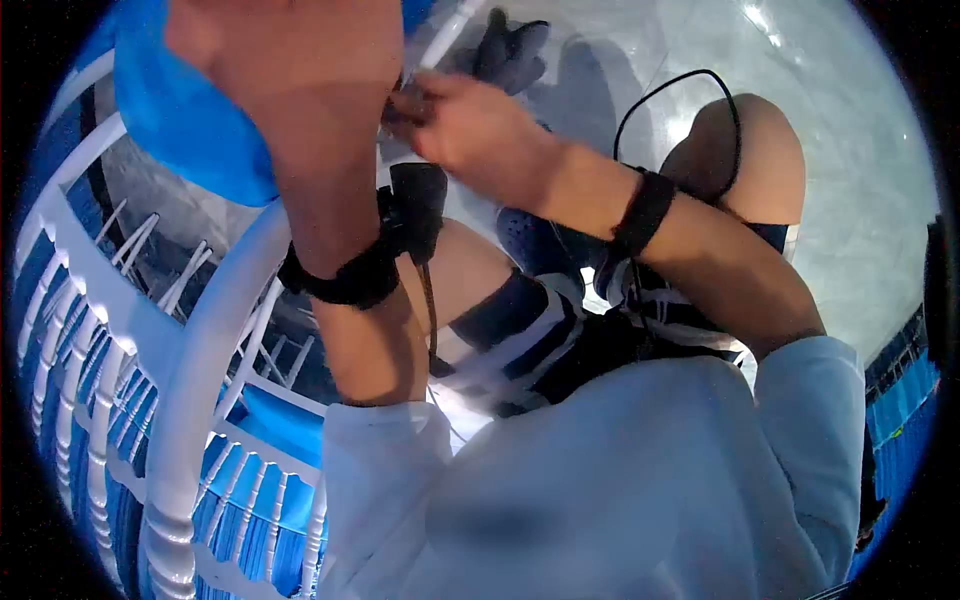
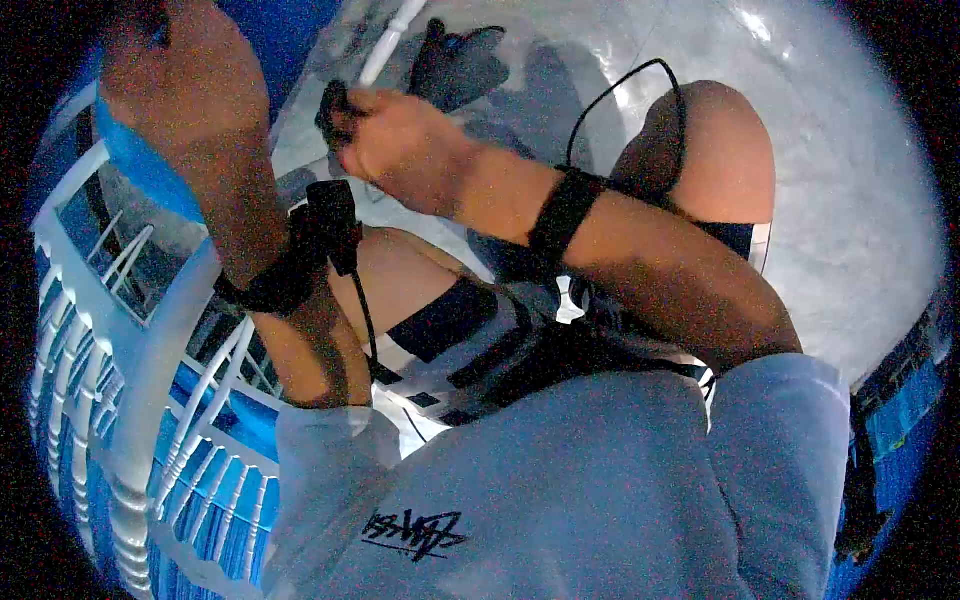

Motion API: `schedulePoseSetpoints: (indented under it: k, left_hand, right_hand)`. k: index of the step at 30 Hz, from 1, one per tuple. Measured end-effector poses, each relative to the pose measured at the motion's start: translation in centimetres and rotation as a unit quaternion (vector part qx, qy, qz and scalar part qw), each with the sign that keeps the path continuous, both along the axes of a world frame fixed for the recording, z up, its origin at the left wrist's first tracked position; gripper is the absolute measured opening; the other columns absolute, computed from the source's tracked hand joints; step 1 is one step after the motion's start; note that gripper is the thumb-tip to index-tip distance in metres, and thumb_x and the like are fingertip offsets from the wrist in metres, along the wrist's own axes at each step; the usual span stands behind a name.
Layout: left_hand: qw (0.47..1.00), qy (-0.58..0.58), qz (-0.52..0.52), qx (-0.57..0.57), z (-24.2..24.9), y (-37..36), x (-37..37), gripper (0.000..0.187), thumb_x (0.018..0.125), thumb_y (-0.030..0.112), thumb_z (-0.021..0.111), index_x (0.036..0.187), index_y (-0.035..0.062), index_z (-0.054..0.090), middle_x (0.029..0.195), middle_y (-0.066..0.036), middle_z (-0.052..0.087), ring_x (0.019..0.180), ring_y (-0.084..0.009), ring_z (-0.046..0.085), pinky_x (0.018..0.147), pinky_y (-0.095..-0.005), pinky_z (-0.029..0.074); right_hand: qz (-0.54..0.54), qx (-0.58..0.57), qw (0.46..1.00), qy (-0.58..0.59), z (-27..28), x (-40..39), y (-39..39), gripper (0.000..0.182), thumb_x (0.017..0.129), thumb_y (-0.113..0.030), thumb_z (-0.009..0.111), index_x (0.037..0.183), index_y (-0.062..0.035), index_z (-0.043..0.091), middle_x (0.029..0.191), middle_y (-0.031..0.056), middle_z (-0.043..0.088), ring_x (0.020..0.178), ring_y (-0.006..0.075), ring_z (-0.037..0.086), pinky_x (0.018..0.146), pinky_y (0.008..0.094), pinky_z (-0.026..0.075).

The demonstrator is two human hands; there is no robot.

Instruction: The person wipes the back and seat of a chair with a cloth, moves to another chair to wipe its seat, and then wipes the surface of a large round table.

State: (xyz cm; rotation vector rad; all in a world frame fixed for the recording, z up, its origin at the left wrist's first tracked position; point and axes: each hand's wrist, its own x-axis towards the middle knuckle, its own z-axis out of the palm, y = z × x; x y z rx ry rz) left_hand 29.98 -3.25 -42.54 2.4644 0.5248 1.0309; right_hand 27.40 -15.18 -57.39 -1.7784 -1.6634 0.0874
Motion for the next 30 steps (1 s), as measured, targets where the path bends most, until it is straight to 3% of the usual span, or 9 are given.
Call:
schedulePoseSetpoints:
  k: [1,2,6,9,10,15,21,25,30]
  left_hand:
    - [0.999,-0.02,-0.025,-0.023,-0.2,0.2,0.0,0.015,0.102,0.013,0.061,0.097,-0.0011,0.061,0.086,-0.01,0.062,0.081,-0.0175,0.059,0.079,-0.0303,0.047]
    - [0.997,-0.04,-0.051,-0.045,-0.5,0.3,0.0,0.015,0.102,0.013,0.061,0.096,-0.001,0.06,0.086,-0.009,0.062,0.082,-0.017,0.058,0.079,-0.0301,0.047]
    - [0.996,-0.039,-0.055,-0.052,-0.4,0.6,-0.1,0.017,0.101,0.015,0.062,0.095,-0.0006,0.06,0.086,-0.008,0.06,0.082,-0.0157,0.057,0.079,-0.0301,0.046]
    - [0.997,-0.048,-0.024,-0.049,0.1,-0.8,0.1,0.016,0.101,0.015,0.062,0.095,0.0001,0.06,0.085,-0.008,0.06,0.081,-0.0154,0.055,0.078,-0.0304,0.046]
    - [0.998,-0.041,-0.019,-0.042,0.1,-0.8,0.0,0.016,0.101,0.015,0.062,0.095,0.0004,0.06,0.085,-0.008,0.059,0.081,-0.0154,0.055,0.077,-0.0305,0.046]
    - [1.0,0.018,0.016,0.016,0.0,0.4,0.1,0.015,0.1,0.015,0.062,0.094,0.0016,0.06,0.084,-0.007,0.059,0.079,-0.0148,0.054,0.075,-0.0305,0.044]
    - [0.999,-0.022,-0.028,-0.001,-0.2,0.5,0.0,0.014,0.1,0.014,0.062,0.094,0.001,0.061,0.081,-0.007,0.059,0.076,-0.0146,0.054,0.072,-0.03,0.045]
    - [0.999,-0.018,-0.031,-0.01,-0.3,0.6,-0.1,0.014,0.1,0.013,0.063,0.095,0.0005,0.062,0.082,-0.007,0.06,0.076,-0.0145,0.054,0.071,-0.03,0.045]
    - [0.999,-0.02,-0.032,-0.007,-0.6,0.9,0.0,0.015,0.1,0.014,0.064,0.095,0.0006,0.063,0.082,-0.005,0.061,0.077,-0.0146,0.056,0.072,-0.0293,0.045]
  right_hand:
    - [0.018,0.026,0.999,0.014,0.4,-0.1,0.1,0.012,0.082,-0.016,0.067,0.09,-0.0119,0.075,0.095,0.0087,0.069,0.109,0.0316,0.065,0.087,0.0424,0.057]
    - [0.07,-0.084,0.994,0.014,1.1,0.1,-0.8,0.051,0.08,-0.009,0.064,0.13,-0.0146,0.069,0.127,0.0047,0.066,0.114,0.0256,0.058,0.098,0.0359,0.052]
    - [-0.033,-0.163,0.986,-0.027,2.2,1.0,-0.8,0.045,0.082,-0.01,0.063,0.127,-0.0116,0.07,0.124,0.0036,0.067,0.108,0.0266,0.061,0.094,0.0387,0.053]
    - [-0.101,-0.125,0.986,-0.048,2.4,2.5,-0.4,0.012,0.082,-0.016,0.065,0.089,-0.0123,0.074,0.107,0.012,0.07,0.11,0.0337,0.065,0.085,0.0461,0.056]
    - [-0.105,-0.102,0.988,-0.05,2.5,2.2,-0.5,0.012,0.082,-0.017,0.065,0.088,-0.0118,0.074,0.107,0.0117,0.07,0.113,0.0324,0.063,0.088,0.0454,0.055]
    - [0.034,-0.075,0.997,0.014,0.0,-1.1,-1.3,0.015,0.084,-0.022,0.063,0.082,-0.0111,0.074,0.105,0.008,0.071,0.112,0.0313,0.063,0.089,0.0428,0.056]
    - [-0.028,-0.088,0.994,-0.062,1.6,0.2,-1.4,0.015,0.084,-0.023,0.064,0.088,-0.0145,0.076,0.111,0.0065,0.072,0.118,0.0294,0.06,0.091,0.0434,0.054]
    - [-0.044,-0.135,0.988,-0.058,2.2,0.8,-1.6,0.017,0.085,-0.023,0.064,0.092,-0.0131,0.077,0.131,0.0088,0.066,0.12,0.0292,0.059,0.09,0.0432,0.054]
    - [0.07,-0.069,0.995,-0.026,0.6,-1.3,-2.3,0.021,0.087,-0.02,0.063,0.1,-0.0116,0.077,0.125,0.0071,0.066,0.117,0.0272,0.059,0.091,0.0399,0.052]
